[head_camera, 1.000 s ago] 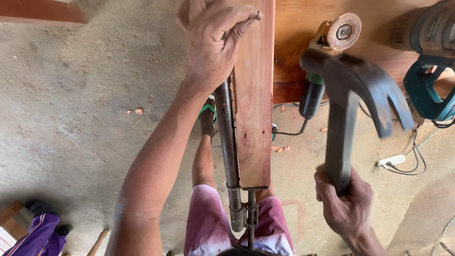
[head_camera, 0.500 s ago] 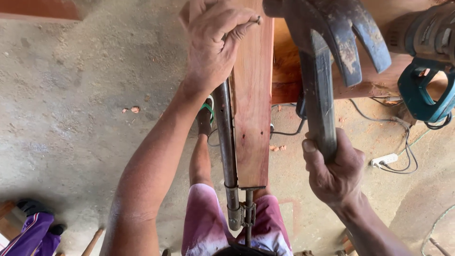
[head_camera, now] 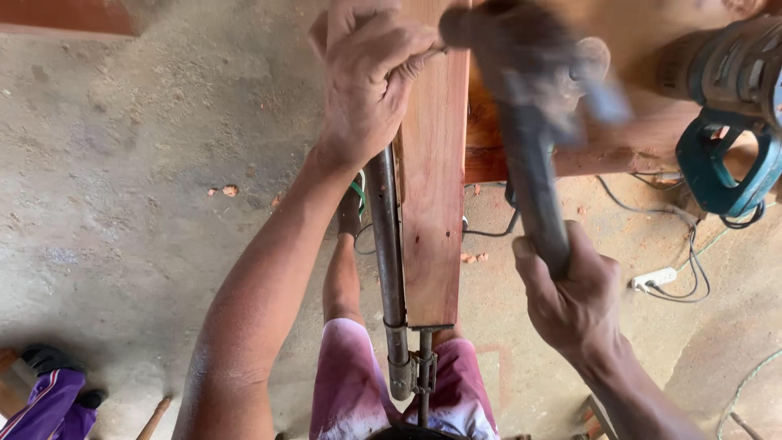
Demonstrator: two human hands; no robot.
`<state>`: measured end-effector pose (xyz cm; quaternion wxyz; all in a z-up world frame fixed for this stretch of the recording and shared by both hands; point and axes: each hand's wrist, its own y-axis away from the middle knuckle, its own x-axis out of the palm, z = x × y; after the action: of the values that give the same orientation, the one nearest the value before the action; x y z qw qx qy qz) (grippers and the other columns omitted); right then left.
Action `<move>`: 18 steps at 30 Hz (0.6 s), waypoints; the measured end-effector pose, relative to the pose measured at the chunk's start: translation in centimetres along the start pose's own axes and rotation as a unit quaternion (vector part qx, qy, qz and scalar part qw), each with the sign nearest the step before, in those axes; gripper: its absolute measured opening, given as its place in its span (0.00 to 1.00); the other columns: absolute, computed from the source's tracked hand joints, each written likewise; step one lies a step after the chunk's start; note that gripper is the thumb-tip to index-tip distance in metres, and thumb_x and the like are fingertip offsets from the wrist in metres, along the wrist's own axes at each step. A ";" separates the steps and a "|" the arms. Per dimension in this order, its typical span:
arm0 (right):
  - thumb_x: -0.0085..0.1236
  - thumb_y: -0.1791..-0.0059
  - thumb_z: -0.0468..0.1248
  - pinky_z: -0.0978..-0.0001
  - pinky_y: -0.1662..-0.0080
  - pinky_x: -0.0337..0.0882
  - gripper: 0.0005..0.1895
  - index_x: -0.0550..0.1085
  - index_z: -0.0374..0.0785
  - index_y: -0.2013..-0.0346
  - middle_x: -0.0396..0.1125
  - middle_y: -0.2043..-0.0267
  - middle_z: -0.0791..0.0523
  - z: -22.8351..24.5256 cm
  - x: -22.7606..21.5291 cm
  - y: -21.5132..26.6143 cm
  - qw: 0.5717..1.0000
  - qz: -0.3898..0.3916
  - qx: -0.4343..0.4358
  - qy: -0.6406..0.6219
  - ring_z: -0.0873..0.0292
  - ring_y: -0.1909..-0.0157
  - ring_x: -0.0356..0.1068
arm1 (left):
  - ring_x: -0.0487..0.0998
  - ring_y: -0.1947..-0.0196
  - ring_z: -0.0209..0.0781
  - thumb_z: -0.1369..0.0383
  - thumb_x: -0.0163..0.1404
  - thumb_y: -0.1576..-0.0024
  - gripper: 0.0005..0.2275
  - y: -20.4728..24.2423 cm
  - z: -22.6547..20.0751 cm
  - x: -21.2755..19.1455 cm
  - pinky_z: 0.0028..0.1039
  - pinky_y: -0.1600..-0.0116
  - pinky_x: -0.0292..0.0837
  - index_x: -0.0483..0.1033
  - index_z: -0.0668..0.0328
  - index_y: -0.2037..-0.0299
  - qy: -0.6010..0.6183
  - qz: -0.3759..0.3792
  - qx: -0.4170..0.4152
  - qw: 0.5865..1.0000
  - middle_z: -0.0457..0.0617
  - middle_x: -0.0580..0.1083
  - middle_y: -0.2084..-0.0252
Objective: Hammer nails into a wooden board to secure it to a furniture piece.
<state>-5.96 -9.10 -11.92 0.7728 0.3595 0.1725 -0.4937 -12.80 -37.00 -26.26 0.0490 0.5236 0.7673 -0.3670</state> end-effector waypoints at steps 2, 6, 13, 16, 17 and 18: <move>0.59 0.48 0.41 0.70 0.79 0.64 0.11 0.71 0.35 0.66 0.64 0.85 0.58 0.6 -0.3 -0.4 0.994 0.028 0.078 0.071 0.65 0.83 0.66 | 0.70 0.52 0.32 0.62 0.62 0.38 0.03 0.0 0.1 0.1 0.30 0.40 0.56 0.85 0.46 0.60 -0.014 -0.019 0.015 1.000 0.31 0.81 0.61; 0.56 0.46 0.40 0.72 0.75 0.64 0.09 0.71 0.37 0.65 0.66 0.81 0.59 1.8 -1.6 0.6 1.000 -0.003 -0.009 0.005 0.66 0.80 0.66 | 0.69 0.47 0.34 0.63 0.62 0.38 0.02 -0.1 -0.5 -0.4 0.32 0.37 0.52 0.85 0.43 0.59 -0.060 -0.003 0.013 0.998 0.30 0.81 0.60; 0.59 0.50 0.40 0.69 0.77 0.64 0.11 0.70 0.35 0.68 0.66 0.84 0.55 2.1 -1.0 -0.8 0.984 0.029 0.136 0.112 0.64 0.83 0.67 | 0.69 0.46 0.33 0.63 0.64 0.40 0.03 0.4 0.2 0.2 0.31 0.36 0.51 0.85 0.41 0.59 -0.052 -0.004 -0.002 0.999 0.28 0.81 0.60; 0.59 0.49 0.41 0.66 0.76 0.64 0.12 0.71 0.35 0.69 0.63 0.86 0.54 3.1 -1.6 -1.4 0.988 0.055 0.106 0.101 0.60 0.84 0.64 | 0.70 0.47 0.30 0.63 0.66 0.42 0.03 1.4 1.2 1.8 0.30 0.37 0.51 0.85 0.39 0.62 -0.049 -0.045 0.012 0.998 0.28 0.80 0.62; 0.59 0.49 0.41 0.66 0.76 0.64 0.12 0.71 0.35 0.69 0.63 0.86 0.54 3.2 -1.9 -1.2 0.989 0.050 0.098 0.101 0.60 0.84 0.64 | 0.70 0.47 0.30 0.63 0.66 0.42 0.03 0.8 1.1 1.5 0.30 0.37 0.51 0.85 0.39 0.62 -0.051 -0.051 0.019 0.997 0.28 0.80 0.62; 0.57 0.48 0.42 0.67 0.77 0.64 0.13 0.70 0.35 0.68 0.64 0.85 0.56 3.6 -2.0 -0.5 0.995 0.022 0.082 0.053 0.61 0.83 0.64 | 0.70 0.47 0.30 0.63 0.65 0.42 0.03 0.8 0.6 1.1 0.31 0.37 0.51 0.85 0.38 0.62 -0.061 -0.042 0.006 0.997 0.28 0.80 0.62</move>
<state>-7.62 -10.56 -8.40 0.7414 0.4508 0.1641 -0.4693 -12.77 -36.42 -27.63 0.0773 0.4680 0.7821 -0.4042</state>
